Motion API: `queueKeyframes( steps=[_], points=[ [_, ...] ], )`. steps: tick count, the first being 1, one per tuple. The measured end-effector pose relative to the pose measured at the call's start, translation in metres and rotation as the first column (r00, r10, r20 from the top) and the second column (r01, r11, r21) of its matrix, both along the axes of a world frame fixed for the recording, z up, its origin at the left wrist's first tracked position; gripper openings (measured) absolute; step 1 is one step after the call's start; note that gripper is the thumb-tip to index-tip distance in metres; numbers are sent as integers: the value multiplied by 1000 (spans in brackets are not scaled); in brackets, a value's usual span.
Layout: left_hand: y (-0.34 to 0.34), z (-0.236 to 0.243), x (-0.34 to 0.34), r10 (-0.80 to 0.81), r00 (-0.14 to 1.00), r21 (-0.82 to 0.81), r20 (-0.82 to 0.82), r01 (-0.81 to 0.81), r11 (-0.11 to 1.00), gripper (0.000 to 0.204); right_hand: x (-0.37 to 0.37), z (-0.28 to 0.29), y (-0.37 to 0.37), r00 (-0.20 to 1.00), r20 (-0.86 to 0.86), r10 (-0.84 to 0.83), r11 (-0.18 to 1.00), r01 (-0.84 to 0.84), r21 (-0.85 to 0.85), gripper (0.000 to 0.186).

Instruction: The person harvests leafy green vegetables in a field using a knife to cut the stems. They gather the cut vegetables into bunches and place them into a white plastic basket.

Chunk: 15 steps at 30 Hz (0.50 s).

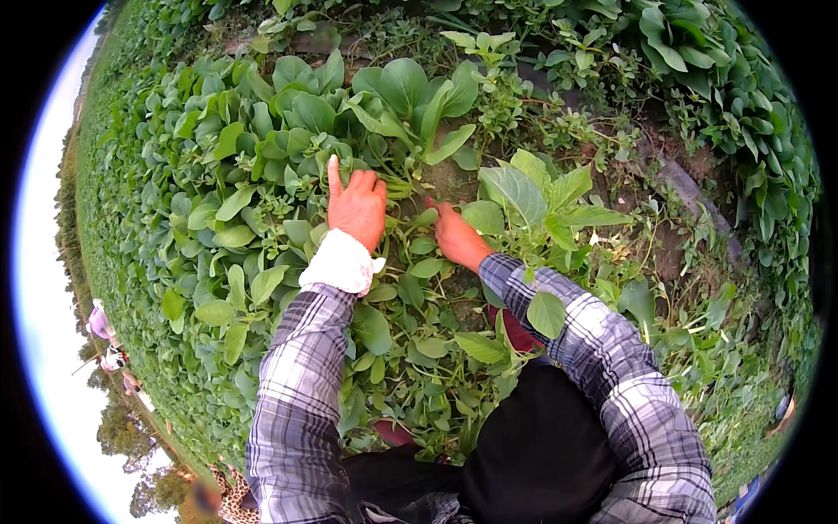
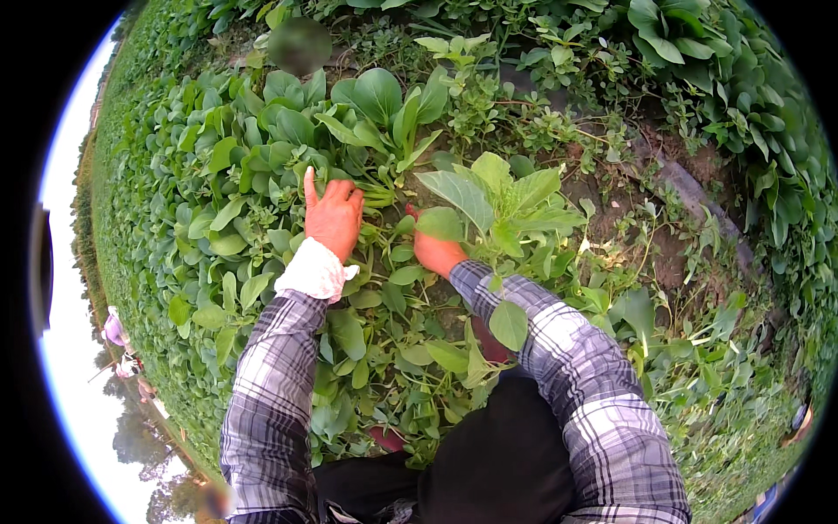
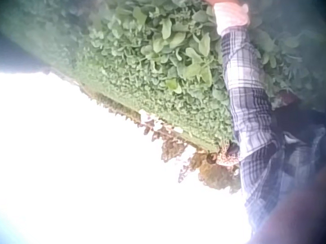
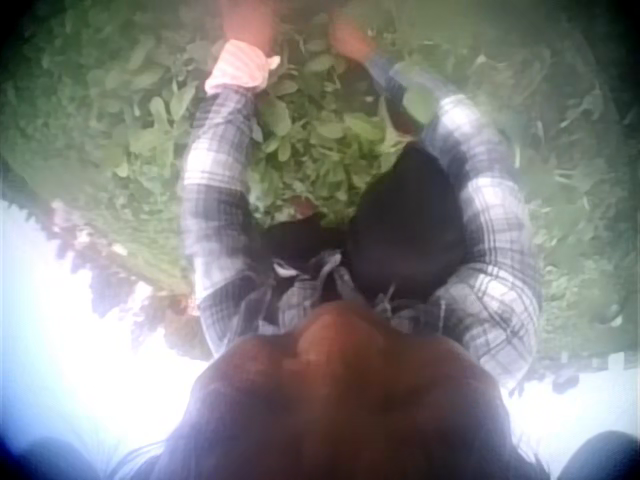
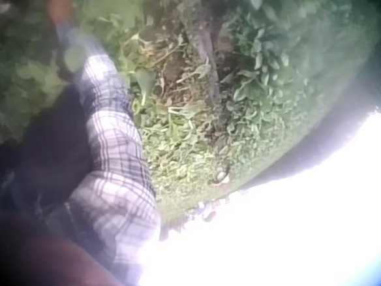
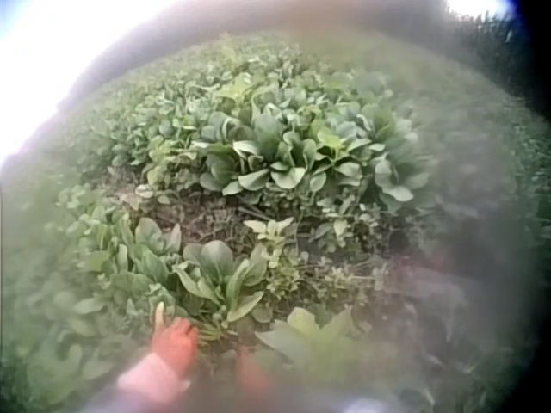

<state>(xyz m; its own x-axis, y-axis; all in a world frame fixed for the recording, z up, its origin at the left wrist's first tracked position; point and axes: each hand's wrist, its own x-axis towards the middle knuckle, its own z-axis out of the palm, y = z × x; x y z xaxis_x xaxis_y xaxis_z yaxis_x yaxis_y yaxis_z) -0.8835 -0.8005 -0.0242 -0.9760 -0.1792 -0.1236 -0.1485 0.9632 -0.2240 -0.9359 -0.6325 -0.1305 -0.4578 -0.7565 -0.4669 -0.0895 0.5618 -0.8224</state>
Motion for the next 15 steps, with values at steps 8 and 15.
queueKeyframes(
  steps=[8,15],
  points=[
    [-5,-2,-3,-20,998,39,-64,22,999,10,-4,-6,-13,998,-55,-30,999,31,16,30],
    [-17,2,10,46,998,69,-35,-43,997,11,5,0,-16,1000,-2,-21,999,21,28,36]
  ],
)
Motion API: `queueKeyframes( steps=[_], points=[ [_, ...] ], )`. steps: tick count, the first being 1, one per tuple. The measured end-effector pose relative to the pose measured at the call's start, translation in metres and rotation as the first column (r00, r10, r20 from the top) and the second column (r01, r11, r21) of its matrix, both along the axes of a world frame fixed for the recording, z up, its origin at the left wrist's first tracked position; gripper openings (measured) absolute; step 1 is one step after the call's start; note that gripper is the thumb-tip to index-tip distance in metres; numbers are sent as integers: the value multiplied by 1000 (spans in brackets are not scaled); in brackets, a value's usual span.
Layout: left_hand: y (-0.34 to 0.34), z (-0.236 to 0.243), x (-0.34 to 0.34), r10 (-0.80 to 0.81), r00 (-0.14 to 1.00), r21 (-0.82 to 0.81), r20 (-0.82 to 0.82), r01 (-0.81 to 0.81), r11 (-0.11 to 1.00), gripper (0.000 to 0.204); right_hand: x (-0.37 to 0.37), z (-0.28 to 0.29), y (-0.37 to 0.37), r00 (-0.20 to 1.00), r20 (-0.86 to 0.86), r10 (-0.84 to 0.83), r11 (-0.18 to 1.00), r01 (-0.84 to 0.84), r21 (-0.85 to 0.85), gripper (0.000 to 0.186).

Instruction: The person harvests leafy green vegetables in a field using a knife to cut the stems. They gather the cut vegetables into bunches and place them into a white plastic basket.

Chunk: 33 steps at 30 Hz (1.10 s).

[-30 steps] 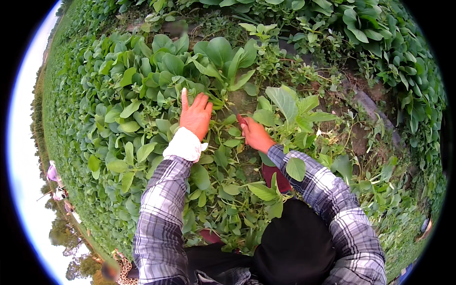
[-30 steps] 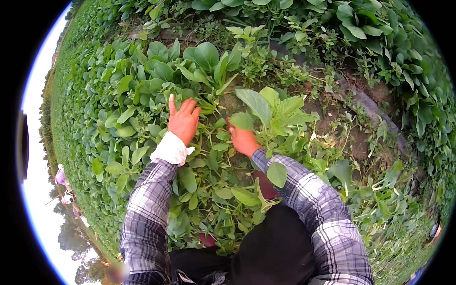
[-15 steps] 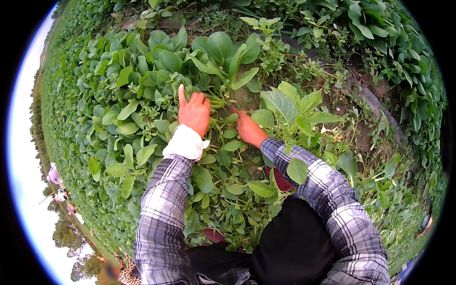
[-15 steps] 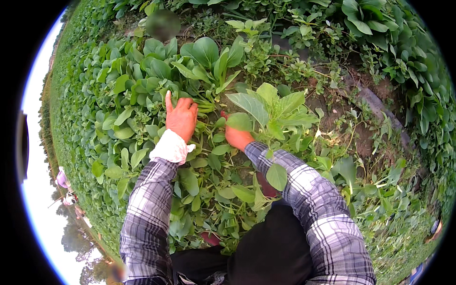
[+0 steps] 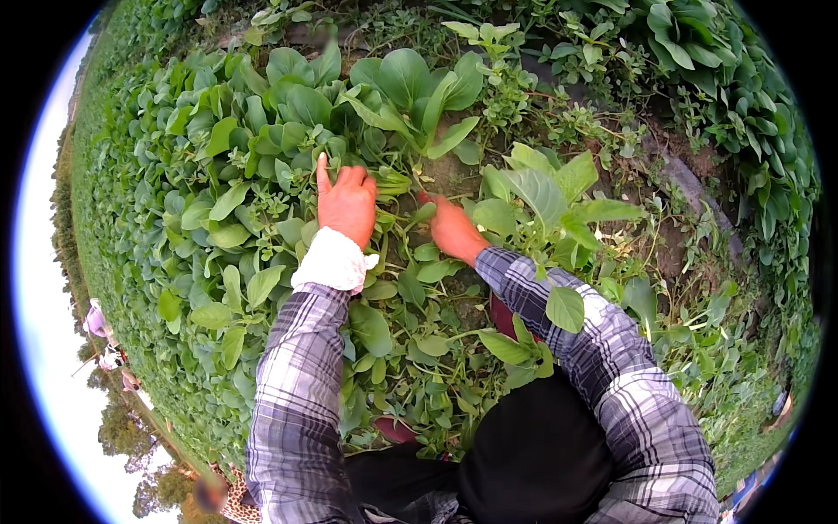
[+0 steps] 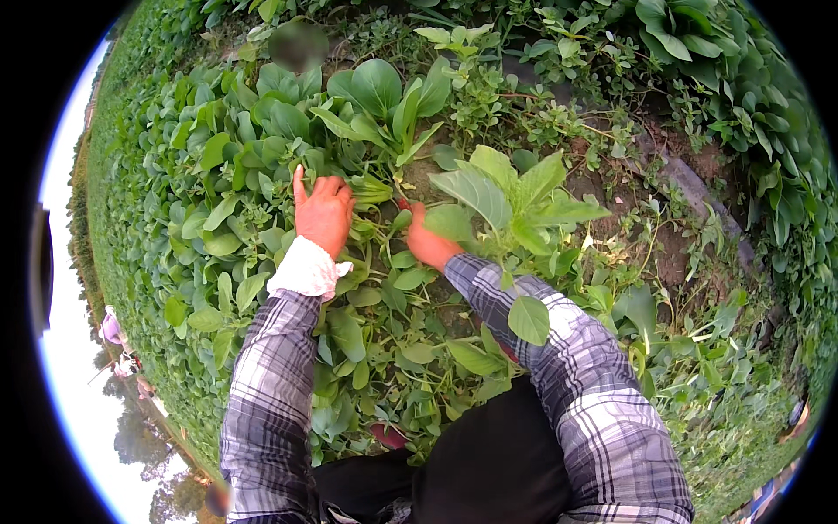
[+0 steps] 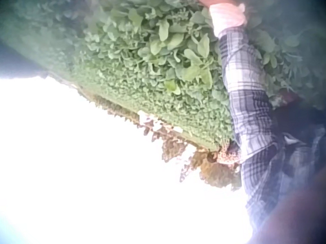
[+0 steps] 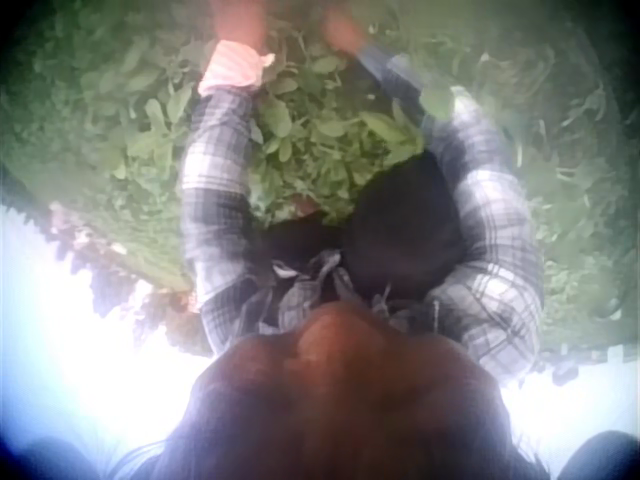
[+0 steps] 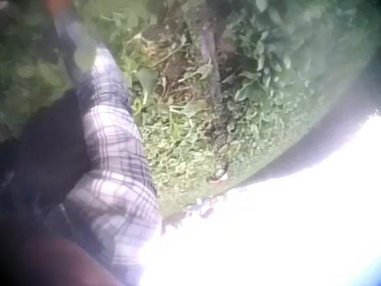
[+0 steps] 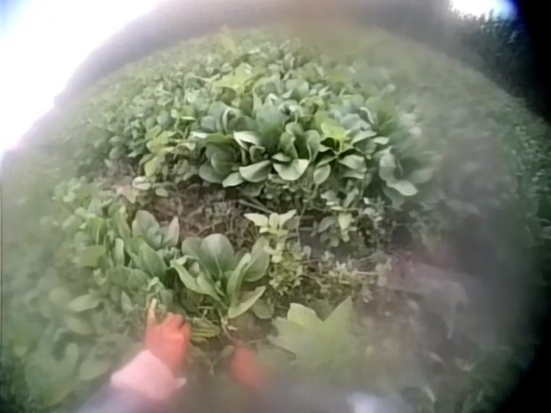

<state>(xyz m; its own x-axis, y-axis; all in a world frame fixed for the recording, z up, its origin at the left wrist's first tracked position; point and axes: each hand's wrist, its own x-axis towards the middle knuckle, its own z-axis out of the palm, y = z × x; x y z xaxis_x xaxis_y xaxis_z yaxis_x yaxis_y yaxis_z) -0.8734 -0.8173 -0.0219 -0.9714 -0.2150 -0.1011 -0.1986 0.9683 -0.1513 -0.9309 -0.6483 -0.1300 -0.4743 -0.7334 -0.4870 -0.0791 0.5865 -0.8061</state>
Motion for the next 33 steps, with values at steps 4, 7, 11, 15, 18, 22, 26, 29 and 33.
queueKeyframes(
  steps=[4,7,11,15,18,22,26,29,33],
  points=[
    [0,-1,-3,27,998,23,62,-28,999,16,11,-10,3,995,70,-65,998,67,-20,36],
    [-1,-3,-3,2,999,35,-44,-1,999,7,8,4,-3,987,137,-85,996,84,9,37],
    [3,-8,-11,-30,999,22,-44,31,999,9,8,-8,1,984,156,-91,996,91,9,37],
    [0,-5,-7,-19,999,9,-26,19,1000,10,7,6,-14,970,218,-109,993,99,57,36],
    [2,-4,-8,-23,999,4,-31,23,1000,12,-6,5,-24,973,215,-90,995,77,64,35],
    [0,-5,-3,-5,1000,-22,24,6,1000,15,-9,8,-19,985,169,-35,996,22,82,33],
    [-1,-6,-4,17,1000,-5,-9,-17,1000,14,-7,13,-10,988,152,-17,993,-1,118,31],
    [-1,-7,-6,48,999,10,-9,-48,999,13,-15,19,-15,995,81,63,990,-72,122,28],
    [-3,-9,-4,58,998,20,-18,-57,998,13,-24,26,-17,991,-10,133,986,-131,102,25]
  ],
)
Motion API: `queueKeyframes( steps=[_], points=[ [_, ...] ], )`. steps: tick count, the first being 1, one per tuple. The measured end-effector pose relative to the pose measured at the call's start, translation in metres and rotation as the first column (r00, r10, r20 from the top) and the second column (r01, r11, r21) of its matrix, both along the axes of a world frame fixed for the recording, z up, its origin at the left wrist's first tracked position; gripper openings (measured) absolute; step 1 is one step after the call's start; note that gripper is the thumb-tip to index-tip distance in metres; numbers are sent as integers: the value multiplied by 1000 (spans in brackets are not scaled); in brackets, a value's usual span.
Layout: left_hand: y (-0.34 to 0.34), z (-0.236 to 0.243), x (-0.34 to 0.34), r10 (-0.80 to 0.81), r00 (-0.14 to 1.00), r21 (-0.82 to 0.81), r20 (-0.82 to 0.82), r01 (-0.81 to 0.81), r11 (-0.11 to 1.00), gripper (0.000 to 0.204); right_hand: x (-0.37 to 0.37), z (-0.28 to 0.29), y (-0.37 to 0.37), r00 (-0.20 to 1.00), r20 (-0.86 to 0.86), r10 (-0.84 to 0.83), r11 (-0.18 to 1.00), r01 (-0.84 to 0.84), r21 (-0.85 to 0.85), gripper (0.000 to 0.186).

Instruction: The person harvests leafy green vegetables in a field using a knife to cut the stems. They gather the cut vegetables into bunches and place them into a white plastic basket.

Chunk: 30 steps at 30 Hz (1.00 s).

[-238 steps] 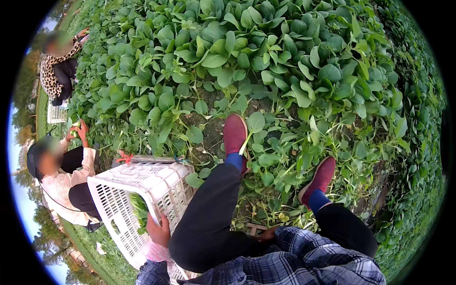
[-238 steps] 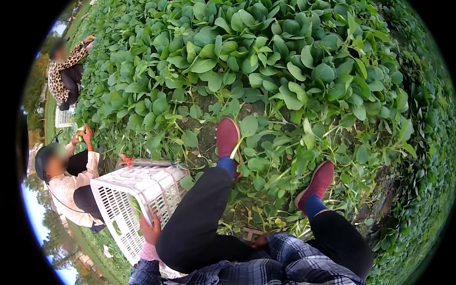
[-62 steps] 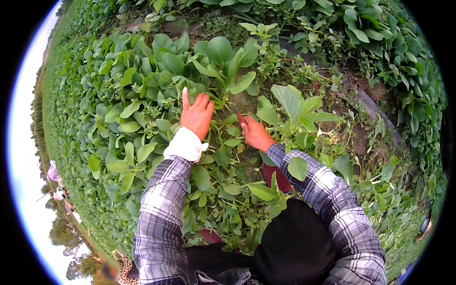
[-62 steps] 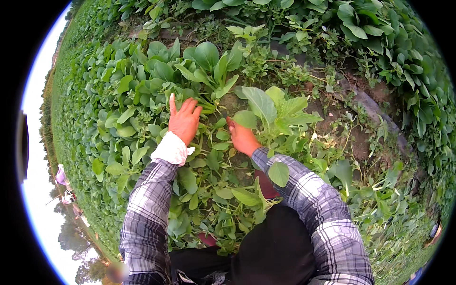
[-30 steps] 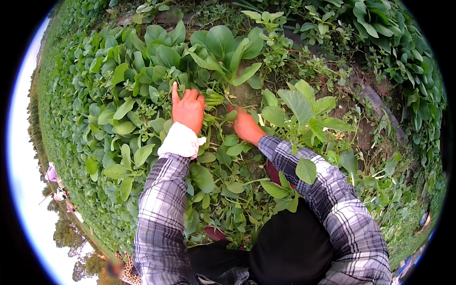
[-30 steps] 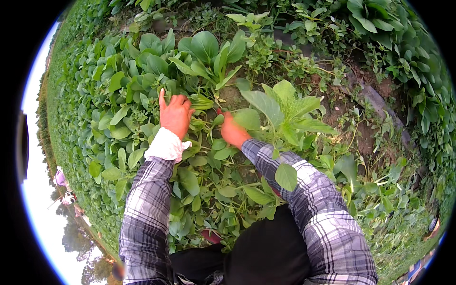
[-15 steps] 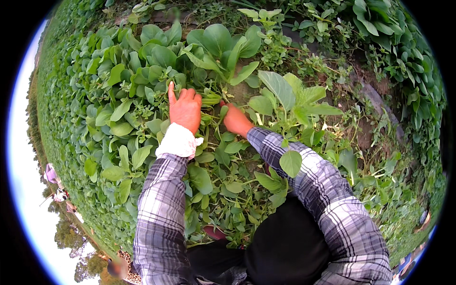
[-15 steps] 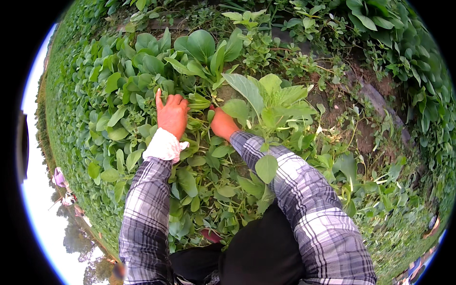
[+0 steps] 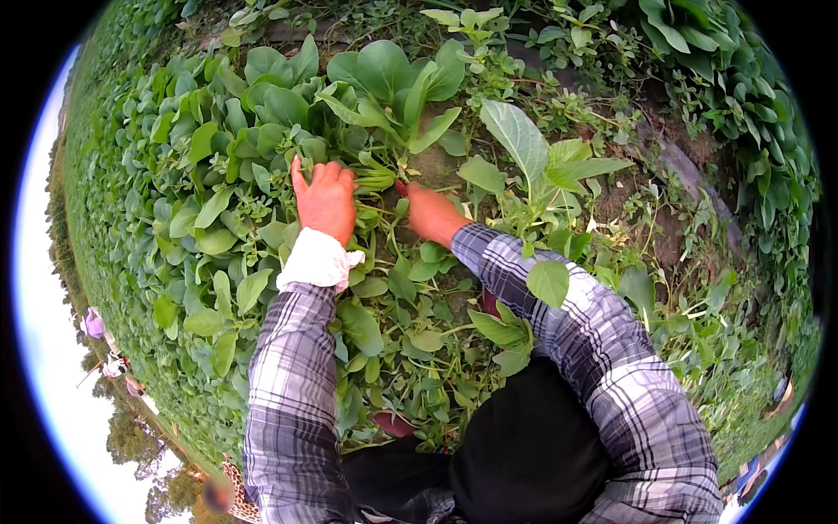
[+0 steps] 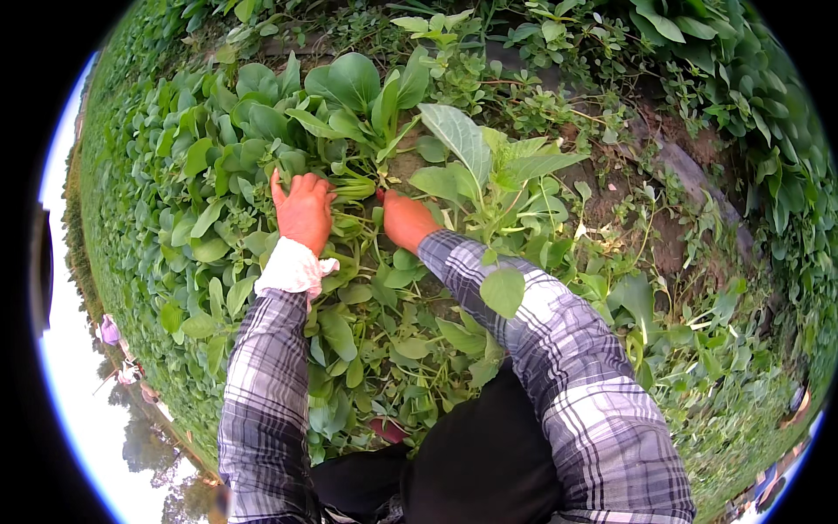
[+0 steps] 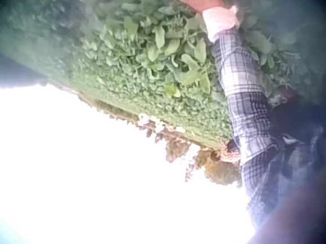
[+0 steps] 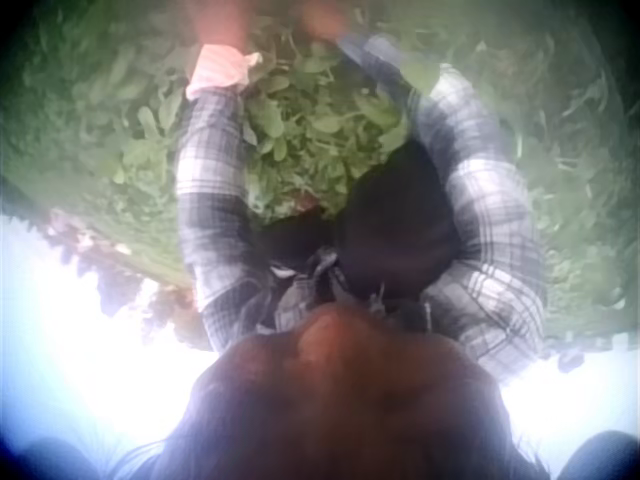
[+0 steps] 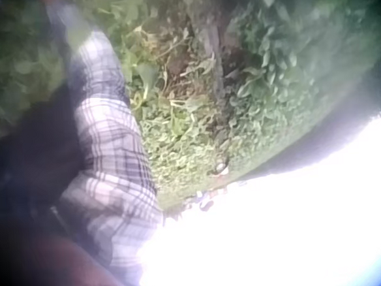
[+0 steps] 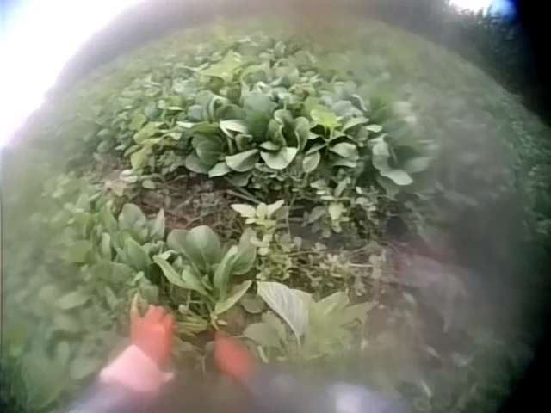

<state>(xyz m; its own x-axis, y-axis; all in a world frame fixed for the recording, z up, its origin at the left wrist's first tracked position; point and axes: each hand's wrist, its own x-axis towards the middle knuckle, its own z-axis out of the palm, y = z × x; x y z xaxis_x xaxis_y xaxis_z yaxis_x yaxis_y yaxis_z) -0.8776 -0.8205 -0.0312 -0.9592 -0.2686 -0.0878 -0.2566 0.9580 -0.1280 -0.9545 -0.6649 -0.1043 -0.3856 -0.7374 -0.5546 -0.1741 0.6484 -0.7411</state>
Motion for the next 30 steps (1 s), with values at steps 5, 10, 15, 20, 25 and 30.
queueKeyframes(
  steps=[5,10,15,20,25,30],
  points=[
    [-7,-5,7,67,993,8,-101,-66,998,15,0,-1,15,999,29,39,999,-40,13,29],
    [-8,-5,7,117,988,23,-104,-115,993,16,6,-3,14,988,80,-132,991,131,11,32],
    [-9,-6,2,174,975,78,-137,-164,983,17,12,-9,13,968,72,-240,967,245,-67,32],
    [4,6,8,151,953,278,-263,-75,958,15,9,8,21,448,788,-422,714,700,-15,42],
    [21,23,16,87,923,361,-375,59,931,17,10,43,34,208,944,-258,528,848,-43,45],
    [40,39,19,-26,907,292,-421,163,943,22,10,72,45,126,939,-321,383,924,7,44]
  ],
)
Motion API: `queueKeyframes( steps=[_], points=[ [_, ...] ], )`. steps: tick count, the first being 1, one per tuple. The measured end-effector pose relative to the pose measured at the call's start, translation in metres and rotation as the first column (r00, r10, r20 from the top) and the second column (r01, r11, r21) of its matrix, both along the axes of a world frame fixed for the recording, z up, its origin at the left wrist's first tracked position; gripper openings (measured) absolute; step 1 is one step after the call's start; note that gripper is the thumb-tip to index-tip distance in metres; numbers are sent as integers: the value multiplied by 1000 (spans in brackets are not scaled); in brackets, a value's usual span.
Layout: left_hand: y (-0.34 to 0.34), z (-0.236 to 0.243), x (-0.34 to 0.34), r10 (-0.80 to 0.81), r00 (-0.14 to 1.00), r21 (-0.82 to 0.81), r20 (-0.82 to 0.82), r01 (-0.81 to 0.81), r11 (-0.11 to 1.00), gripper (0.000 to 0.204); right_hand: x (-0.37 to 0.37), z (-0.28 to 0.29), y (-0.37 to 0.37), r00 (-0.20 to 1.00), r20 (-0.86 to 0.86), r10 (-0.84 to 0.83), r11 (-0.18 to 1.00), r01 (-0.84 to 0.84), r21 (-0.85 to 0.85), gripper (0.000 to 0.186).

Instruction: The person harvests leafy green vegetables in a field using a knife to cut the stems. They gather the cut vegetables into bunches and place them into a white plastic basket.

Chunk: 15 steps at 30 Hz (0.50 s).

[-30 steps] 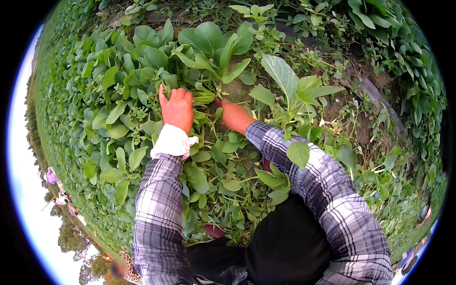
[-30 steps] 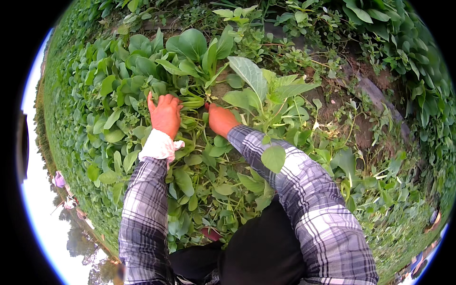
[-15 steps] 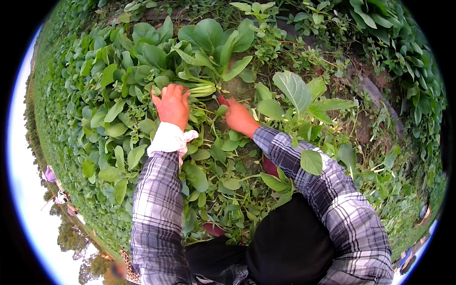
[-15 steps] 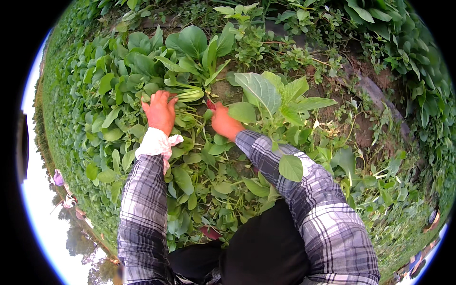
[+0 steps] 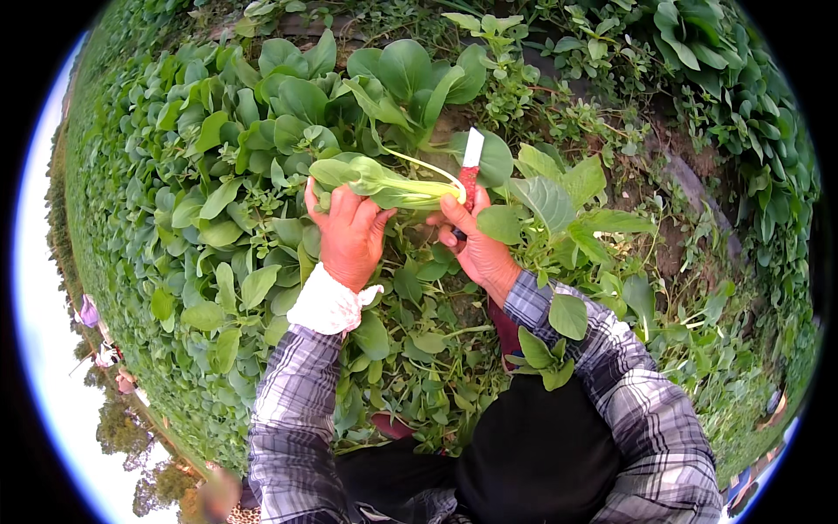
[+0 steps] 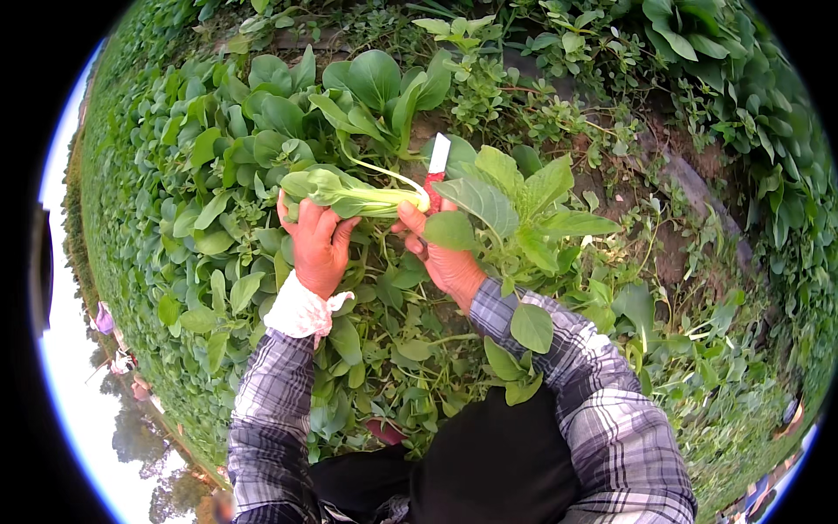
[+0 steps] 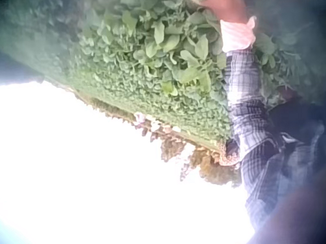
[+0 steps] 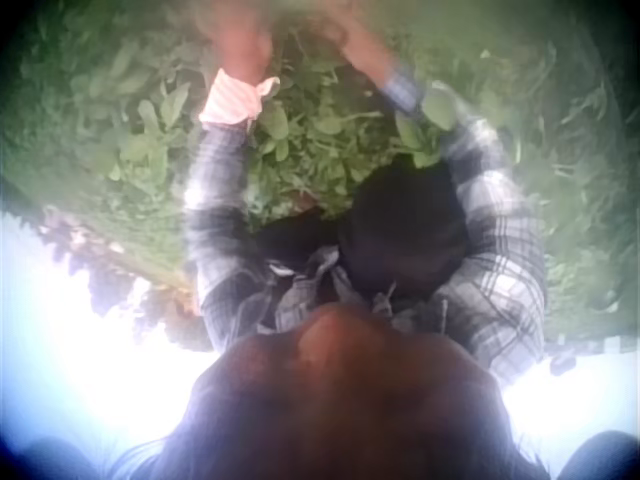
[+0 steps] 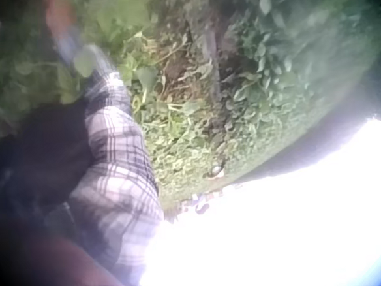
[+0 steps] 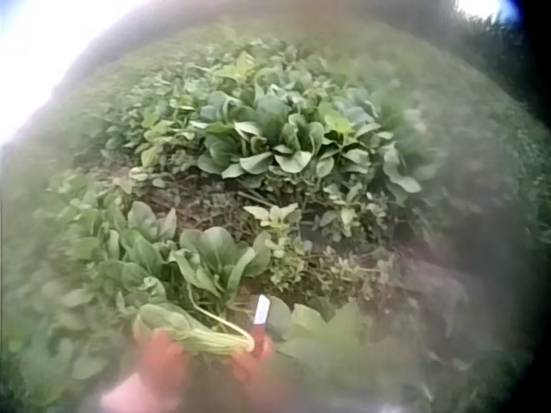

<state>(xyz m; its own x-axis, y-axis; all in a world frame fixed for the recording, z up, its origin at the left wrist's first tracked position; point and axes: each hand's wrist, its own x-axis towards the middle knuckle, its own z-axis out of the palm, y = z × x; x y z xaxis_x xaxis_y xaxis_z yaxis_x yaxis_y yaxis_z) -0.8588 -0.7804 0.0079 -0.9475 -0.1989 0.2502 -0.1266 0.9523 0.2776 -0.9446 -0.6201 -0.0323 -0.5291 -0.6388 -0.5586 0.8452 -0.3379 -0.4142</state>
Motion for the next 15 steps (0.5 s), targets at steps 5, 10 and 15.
queueKeyframes(
  steps=[5,10,15],
  points=[
    [17,17,6,-40,999,-44,26,41,998,25,-10,22,14,988,-152,-11,998,20,59,44],
    [36,72,2,45,994,36,-97,-42,998,41,-30,32,41,878,-457,139,981,-60,183,50],
    [47,99,-30,-233,912,284,337,138,949,87,-24,50,49,803,-523,285,953,-295,67,49]
  ],
)
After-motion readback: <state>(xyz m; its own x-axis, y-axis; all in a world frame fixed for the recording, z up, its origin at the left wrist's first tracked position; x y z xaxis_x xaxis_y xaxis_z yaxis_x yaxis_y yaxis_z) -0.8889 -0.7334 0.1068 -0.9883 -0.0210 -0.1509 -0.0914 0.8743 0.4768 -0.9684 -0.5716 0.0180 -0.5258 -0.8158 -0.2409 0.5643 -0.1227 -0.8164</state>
